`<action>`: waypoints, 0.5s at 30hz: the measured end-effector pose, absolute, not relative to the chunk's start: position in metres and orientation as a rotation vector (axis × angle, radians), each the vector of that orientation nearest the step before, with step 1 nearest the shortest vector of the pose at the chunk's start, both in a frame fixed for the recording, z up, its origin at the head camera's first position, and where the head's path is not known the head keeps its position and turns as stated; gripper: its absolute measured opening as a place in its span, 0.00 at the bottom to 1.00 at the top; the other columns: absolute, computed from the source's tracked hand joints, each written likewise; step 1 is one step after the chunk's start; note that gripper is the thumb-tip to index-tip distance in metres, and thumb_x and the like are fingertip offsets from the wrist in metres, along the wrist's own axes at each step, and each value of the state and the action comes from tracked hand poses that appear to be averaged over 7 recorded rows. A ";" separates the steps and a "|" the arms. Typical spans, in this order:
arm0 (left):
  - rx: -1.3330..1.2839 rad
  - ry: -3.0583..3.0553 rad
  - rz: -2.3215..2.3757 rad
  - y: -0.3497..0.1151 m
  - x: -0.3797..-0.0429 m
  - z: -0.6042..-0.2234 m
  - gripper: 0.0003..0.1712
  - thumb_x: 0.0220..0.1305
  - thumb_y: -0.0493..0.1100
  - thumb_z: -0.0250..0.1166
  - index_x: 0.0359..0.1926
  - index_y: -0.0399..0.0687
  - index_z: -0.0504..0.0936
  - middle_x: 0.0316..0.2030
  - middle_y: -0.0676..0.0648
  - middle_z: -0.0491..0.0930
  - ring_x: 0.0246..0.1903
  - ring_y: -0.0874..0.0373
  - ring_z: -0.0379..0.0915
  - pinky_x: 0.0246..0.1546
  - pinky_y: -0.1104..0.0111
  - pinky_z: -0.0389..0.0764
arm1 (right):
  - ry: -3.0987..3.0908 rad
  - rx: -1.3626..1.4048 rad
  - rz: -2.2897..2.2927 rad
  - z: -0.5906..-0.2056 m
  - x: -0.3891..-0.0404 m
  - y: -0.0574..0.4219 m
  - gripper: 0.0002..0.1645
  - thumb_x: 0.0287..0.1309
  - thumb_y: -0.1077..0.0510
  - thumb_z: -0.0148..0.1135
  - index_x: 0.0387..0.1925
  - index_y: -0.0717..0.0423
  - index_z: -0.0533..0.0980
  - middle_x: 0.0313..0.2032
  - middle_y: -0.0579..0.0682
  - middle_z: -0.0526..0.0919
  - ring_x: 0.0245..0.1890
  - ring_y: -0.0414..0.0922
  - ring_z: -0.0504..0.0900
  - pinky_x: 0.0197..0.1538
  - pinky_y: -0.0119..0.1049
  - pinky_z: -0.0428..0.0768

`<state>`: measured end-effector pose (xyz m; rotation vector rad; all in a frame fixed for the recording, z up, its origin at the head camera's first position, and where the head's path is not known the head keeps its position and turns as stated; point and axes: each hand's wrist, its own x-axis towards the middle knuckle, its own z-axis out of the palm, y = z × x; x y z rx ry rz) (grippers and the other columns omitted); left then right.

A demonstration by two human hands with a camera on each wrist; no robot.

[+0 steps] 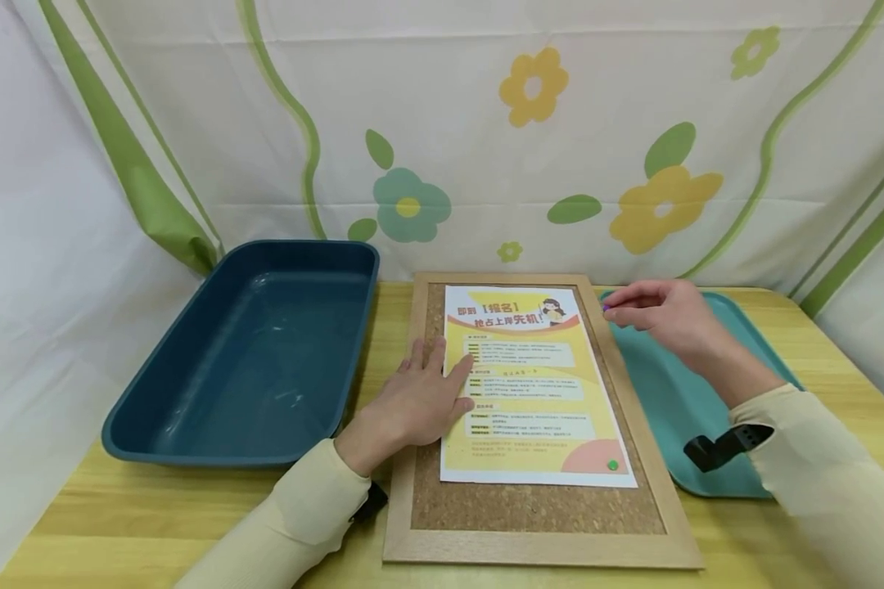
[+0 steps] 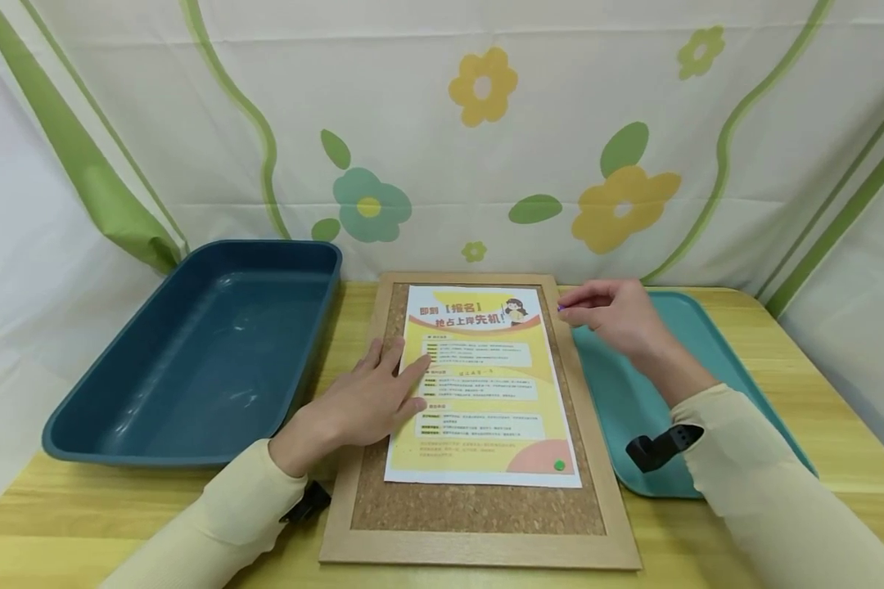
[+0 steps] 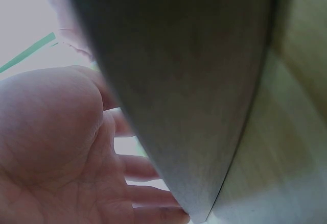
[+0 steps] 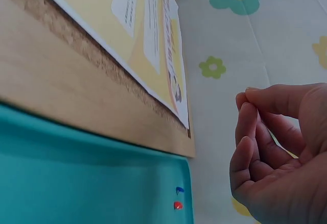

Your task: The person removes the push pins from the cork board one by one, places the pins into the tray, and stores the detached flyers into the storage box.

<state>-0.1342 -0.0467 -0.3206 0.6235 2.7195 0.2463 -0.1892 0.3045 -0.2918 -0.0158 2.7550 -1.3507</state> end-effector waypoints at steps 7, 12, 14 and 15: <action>0.618 2.715 0.252 -0.044 -0.135 -0.322 0.37 0.85 0.59 0.49 0.86 0.59 0.54 0.86 0.34 0.41 0.85 0.31 0.33 0.81 0.42 0.57 | 2.760 0.052 -1.328 -0.296 -0.194 0.320 0.21 0.69 0.43 0.71 0.55 0.51 0.85 0.41 0.24 0.85 0.41 0.35 0.82 0.46 0.35 0.79; 0.604 2.720 0.247 -0.045 -0.135 -0.322 0.37 0.85 0.59 0.49 0.86 0.59 0.54 0.86 0.34 0.41 0.84 0.31 0.34 0.81 0.42 0.58 | 2.765 0.061 -1.287 -0.297 -0.199 0.326 0.22 0.70 0.41 0.69 0.56 0.49 0.85 0.46 0.26 0.81 0.43 0.35 0.80 0.48 0.31 0.79; 0.603 2.719 0.248 -0.045 -0.134 -0.321 0.37 0.85 0.59 0.49 0.86 0.59 0.54 0.86 0.34 0.41 0.84 0.31 0.33 0.81 0.42 0.58 | 2.769 0.070 -1.267 -0.297 -0.200 0.329 0.24 0.70 0.40 0.69 0.58 0.50 0.84 0.47 0.26 0.79 0.44 0.36 0.79 0.49 0.31 0.79; 0.602 2.718 0.248 -0.045 -0.134 -0.321 0.37 0.85 0.59 0.49 0.86 0.59 0.54 0.86 0.34 0.41 0.84 0.31 0.33 0.81 0.42 0.58 | 2.775 0.080 -1.257 -0.297 -0.200 0.330 0.25 0.70 0.39 0.69 0.58 0.50 0.84 0.46 0.26 0.79 0.45 0.36 0.79 0.49 0.31 0.79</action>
